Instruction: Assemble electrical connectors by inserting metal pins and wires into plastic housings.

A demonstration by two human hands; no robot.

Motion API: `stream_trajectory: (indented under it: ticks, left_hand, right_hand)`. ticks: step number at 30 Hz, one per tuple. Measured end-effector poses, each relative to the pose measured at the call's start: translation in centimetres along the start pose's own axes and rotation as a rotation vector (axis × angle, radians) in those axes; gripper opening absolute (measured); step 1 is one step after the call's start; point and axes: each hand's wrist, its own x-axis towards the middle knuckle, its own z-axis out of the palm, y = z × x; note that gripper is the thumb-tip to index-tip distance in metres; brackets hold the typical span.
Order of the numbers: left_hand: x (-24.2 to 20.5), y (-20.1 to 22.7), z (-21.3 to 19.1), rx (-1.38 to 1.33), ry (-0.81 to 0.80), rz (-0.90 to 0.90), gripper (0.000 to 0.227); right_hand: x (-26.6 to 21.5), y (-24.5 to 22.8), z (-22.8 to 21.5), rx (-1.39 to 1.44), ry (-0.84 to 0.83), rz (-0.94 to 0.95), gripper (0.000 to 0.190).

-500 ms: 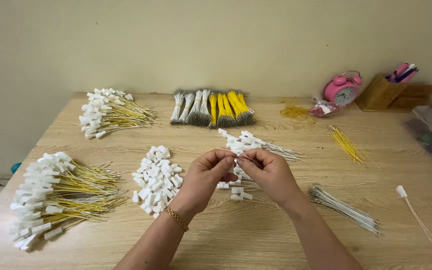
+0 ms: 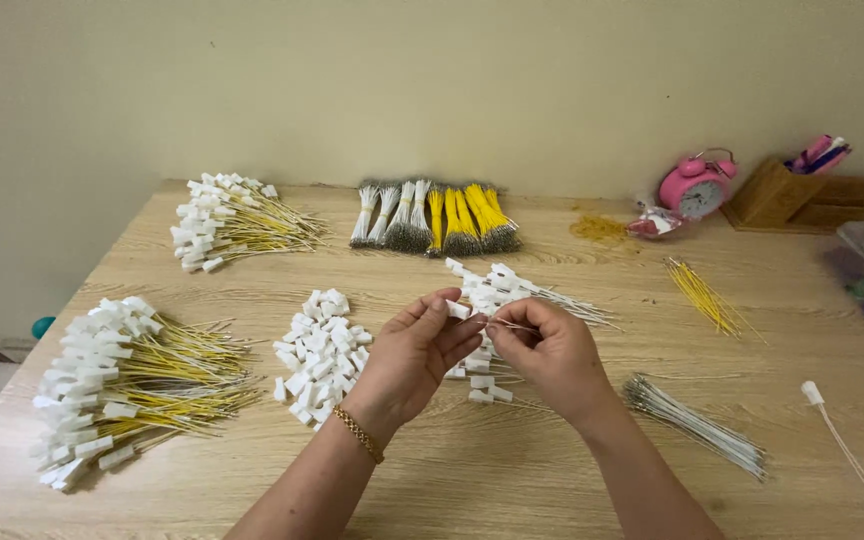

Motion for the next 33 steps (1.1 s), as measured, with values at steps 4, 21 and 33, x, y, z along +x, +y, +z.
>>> stream_trajectory:
  ticks: [4,21,33]
  left_hand:
    - [-0.5,0.3,0.6,-0.006,0.002,-0.024,0.027]
    - [-0.3,-0.7,0.3,0.031,0.064,-0.066,0.028]
    - [0.4,-2.1,-0.2,0.089,0.093,-0.046,0.025]
  right_hand:
    - [0.0,-0.2,-0.1,-0.047,0.023,-0.033,0.01]
    - [-0.1,-0.7,-0.2,-0.207,-0.025,-0.227,0.013]
    - [0.1,0.7,0.3,-0.321,-0.007,-0.306,0.003]
